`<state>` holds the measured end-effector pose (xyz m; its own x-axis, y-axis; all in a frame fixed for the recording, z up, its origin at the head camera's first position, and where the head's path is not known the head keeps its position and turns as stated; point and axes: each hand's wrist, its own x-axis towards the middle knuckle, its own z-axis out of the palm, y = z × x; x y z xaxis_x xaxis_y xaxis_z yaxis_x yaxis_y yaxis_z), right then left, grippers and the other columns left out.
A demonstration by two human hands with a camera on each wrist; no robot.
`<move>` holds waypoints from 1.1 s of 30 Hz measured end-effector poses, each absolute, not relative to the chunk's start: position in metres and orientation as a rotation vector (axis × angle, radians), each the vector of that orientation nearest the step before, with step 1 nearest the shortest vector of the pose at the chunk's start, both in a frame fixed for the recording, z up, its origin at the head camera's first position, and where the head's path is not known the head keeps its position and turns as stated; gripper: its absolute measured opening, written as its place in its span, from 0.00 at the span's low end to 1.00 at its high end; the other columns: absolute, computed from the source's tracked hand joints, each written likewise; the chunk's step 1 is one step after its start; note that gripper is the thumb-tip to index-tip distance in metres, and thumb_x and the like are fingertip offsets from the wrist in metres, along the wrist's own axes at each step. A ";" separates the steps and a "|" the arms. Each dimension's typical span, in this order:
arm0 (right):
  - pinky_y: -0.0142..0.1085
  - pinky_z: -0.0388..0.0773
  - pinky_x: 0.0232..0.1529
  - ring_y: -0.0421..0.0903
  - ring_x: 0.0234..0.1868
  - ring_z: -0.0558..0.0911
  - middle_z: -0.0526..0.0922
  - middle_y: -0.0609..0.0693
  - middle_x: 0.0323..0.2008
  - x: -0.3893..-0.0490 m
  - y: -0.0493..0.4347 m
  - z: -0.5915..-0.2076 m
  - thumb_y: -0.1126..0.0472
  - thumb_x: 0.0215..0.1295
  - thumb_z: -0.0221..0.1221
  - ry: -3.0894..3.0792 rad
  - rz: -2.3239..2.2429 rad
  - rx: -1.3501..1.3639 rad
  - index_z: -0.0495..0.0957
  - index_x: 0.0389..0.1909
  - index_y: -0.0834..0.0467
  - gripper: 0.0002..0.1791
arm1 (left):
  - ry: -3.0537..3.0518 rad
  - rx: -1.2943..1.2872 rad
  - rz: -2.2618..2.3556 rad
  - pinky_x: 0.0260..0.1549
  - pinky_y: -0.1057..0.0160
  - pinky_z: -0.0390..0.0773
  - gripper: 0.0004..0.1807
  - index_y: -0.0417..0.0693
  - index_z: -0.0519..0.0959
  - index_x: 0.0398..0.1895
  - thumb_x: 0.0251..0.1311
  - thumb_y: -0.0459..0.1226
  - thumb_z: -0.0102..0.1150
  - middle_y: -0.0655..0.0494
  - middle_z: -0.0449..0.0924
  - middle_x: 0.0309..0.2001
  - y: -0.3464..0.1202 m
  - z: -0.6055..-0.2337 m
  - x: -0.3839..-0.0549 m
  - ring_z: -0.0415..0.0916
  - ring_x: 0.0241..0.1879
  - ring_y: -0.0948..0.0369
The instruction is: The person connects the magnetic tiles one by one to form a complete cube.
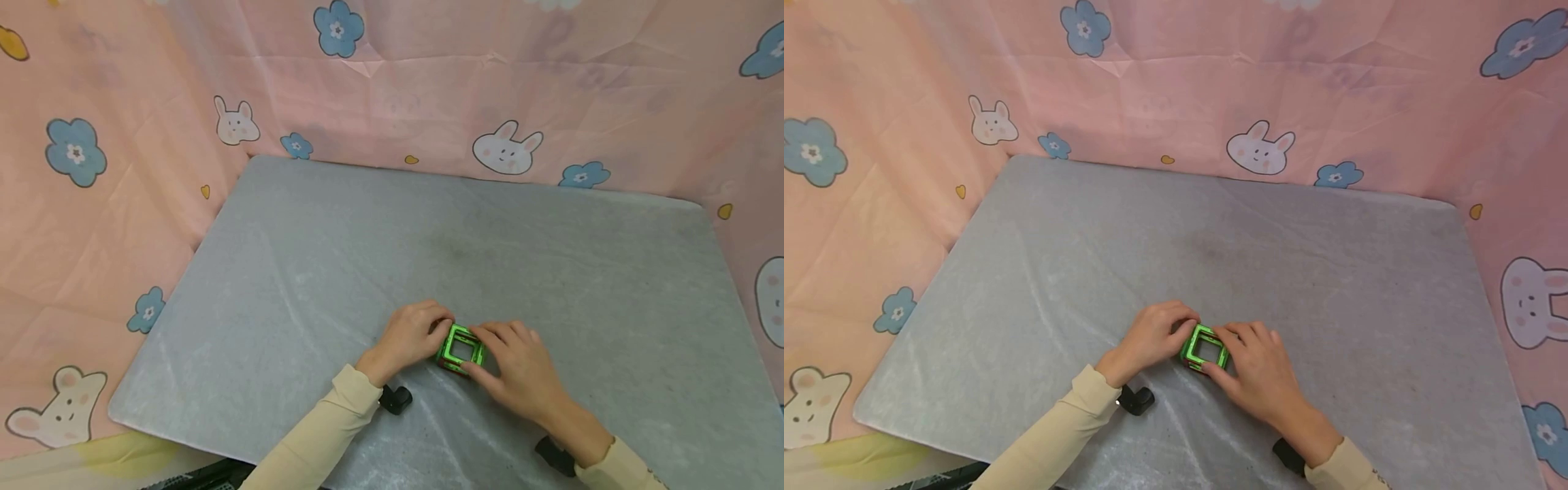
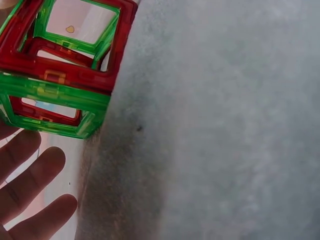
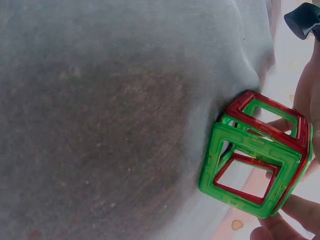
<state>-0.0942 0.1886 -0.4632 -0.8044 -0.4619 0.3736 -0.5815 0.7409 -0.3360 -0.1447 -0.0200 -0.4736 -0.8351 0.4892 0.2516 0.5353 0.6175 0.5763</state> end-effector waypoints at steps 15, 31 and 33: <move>0.46 0.69 0.35 0.52 0.41 0.76 0.82 0.52 0.43 -0.094 0.189 -0.462 0.37 0.57 0.64 -2.699 0.626 0.826 0.81 0.50 0.61 0.32 | -2.767 -0.873 -1.009 0.32 0.69 0.76 0.08 0.51 0.87 0.37 0.66 0.37 0.57 0.60 0.84 0.34 -0.020 -0.476 -0.145 0.79 0.32 0.67; 0.46 0.70 0.35 0.53 0.41 0.76 0.82 0.54 0.44 -0.092 0.186 -0.460 0.49 0.45 0.74 -2.744 0.620 0.791 0.81 0.51 0.62 0.33 | -2.874 -0.942 -1.068 0.37 0.69 0.75 0.14 0.49 0.82 0.51 0.68 0.44 0.56 0.59 0.82 0.44 -0.027 -0.476 -0.136 0.77 0.39 0.66; 0.46 0.70 0.34 0.53 0.41 0.77 0.82 0.55 0.44 -0.091 0.187 -0.461 0.50 0.46 0.74 -2.749 0.631 0.773 0.80 0.52 0.62 0.33 | -2.925 -0.967 -1.069 0.37 0.69 0.74 0.20 0.50 0.79 0.56 0.66 0.50 0.57 0.59 0.80 0.47 -0.028 -0.475 -0.133 0.76 0.40 0.66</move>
<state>-0.0912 0.1865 -0.4610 -0.8383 -0.4446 0.3155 -0.5377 0.7697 -0.3441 -0.1332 -0.0278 -0.4747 -0.8178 0.5690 0.0865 0.4907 0.6107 0.6215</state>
